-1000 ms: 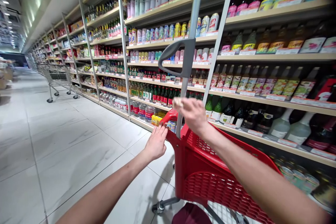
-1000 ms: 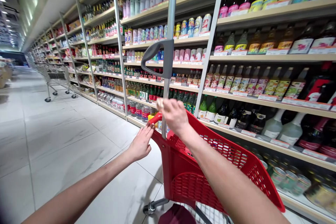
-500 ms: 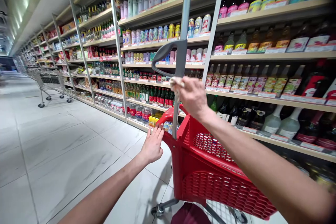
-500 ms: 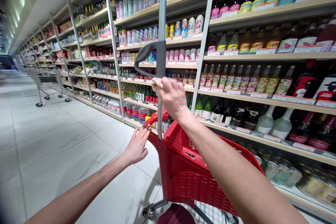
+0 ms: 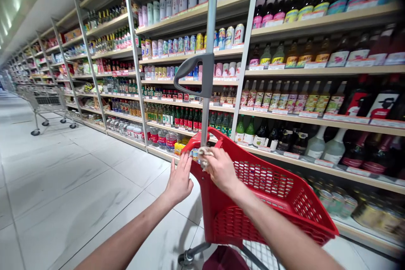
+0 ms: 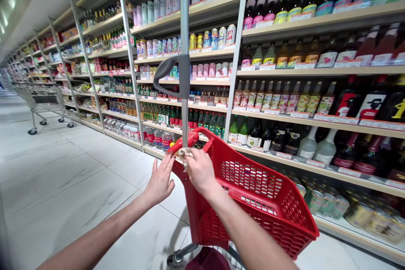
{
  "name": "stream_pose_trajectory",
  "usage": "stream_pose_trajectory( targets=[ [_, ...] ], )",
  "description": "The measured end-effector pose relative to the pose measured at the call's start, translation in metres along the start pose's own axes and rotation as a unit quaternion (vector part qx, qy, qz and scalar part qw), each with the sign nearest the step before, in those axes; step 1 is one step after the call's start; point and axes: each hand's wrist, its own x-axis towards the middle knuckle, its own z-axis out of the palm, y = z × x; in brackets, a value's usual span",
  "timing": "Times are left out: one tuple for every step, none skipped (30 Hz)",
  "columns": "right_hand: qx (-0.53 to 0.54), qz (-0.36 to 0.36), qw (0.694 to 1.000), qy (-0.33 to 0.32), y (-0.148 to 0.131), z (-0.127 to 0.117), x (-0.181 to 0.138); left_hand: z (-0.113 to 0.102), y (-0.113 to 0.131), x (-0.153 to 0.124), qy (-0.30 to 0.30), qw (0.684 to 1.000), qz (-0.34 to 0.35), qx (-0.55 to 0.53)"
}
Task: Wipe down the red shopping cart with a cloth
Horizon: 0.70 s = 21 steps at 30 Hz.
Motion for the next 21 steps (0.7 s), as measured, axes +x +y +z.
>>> stream_pose_trajectory(
  targets=[
    [0.005, 0.055, 0.998, -0.01, -0.003, 0.009, -0.029, 0.001, 0.007, -0.002, 0.018, 0.999, 0.026, 0.0],
    [0.007, 0.093, 0.995, -0.016, -0.003, 0.016, -0.058, 0.002, 0.015, -0.004, 0.027, 0.998, 0.059, -0.002],
    [0.008, 0.12, 0.992, -0.022, 0.002, 0.019, -0.088, 0.003, 0.023, -0.005, 0.026, 0.995, 0.093, -0.005],
    [0.005, 0.14, 0.99, -0.025, 0.011, 0.018, -0.115, 0.005, 0.03, -0.006, 0.015, 0.992, 0.121, -0.01],
    [-0.003, 0.151, 0.988, -0.028, 0.024, 0.013, -0.141, 0.007, 0.037, -0.006, -0.002, 0.99, 0.137, -0.014],
    [-0.017, 0.168, 0.985, -0.034, 0.039, 0.006, -0.164, 0.01, 0.043, -0.005, -0.02, 0.99, 0.142, -0.018],
    [-0.039, 0.194, 0.98, -0.036, 0.054, -0.002, -0.183, 0.014, 0.048, -0.004, -0.037, 0.99, 0.137, -0.021],
    [-0.071, 0.228, 0.971, -0.028, 0.067, -0.01, -0.196, 0.018, 0.053, -0.002, -0.051, 0.99, 0.129, -0.022],
    [-0.097, 0.26, 0.96, -0.018, 0.075, -0.016, -0.204, 0.023, 0.059, -0.001, -0.06, 0.99, 0.122, -0.024],
    [-0.108, 0.276, 0.955, -0.01, 0.079, -0.019, -0.206, 0.028, 0.065, 0.0, -0.067, 0.99, 0.123, -0.025],
    [-0.103, 0.277, 0.955, -0.008, 0.076, -0.019, -0.202, 0.033, 0.072, 0.001, -0.072, 0.988, 0.131, -0.027],
    [-0.082, 0.263, 0.961, -0.013, 0.07, -0.015, -0.193, 0.037, 0.079, 0.002, -0.076, 0.986, 0.147, -0.029],
    [-0.053, 0.238, 0.969, -0.029, 0.061, -0.01, -0.183, 0.041, 0.086, 0.003, -0.081, 0.983, 0.163, -0.031],
    [-0.041, 0.226, 0.972, -0.043, 0.052, -0.004, -0.172, 0.044, 0.092, 0.003, -0.085, 0.981, 0.174, -0.032],
    [-0.037, 0.225, 0.972, -0.055, 0.047, 0.0, -0.165, 0.046, 0.098, 0.004, -0.088, 0.98, 0.178, -0.031],
    [-0.039, 0.226, 0.971, -0.067, 0.046, 0.001, -0.162, 0.048, 0.101, 0.004, -0.091, 0.98, 0.175, -0.028],
    [-0.046, 0.232, 0.969, -0.077, 0.05, -0.001, -0.166, 0.048, 0.103, 0.004, -0.095, 0.98, 0.171, -0.023],
    [-0.051, 0.238, 0.966, -0.084, 0.059, -0.007, -0.176, 0.049, 0.104, 0.005, -0.1, 0.98, 0.169, -0.019],
    [-0.056, 0.243, 0.964, -0.088, 0.071, -0.015, -0.191, 0.048, 0.104, 0.005, -0.104, 0.98, 0.169, -0.017],
    [-0.063, 0.251, 0.962, -0.086, 0.086, -0.024, -0.209, 0.048, 0.104, 0.006, -0.107, 0.98, 0.17, -0.018],
    [-0.073, 0.261, 0.96, -0.075, 0.1, -0.033, -0.227, 0.048, 0.105, 0.007, -0.108, 0.979, 0.169, -0.022]
  ],
)
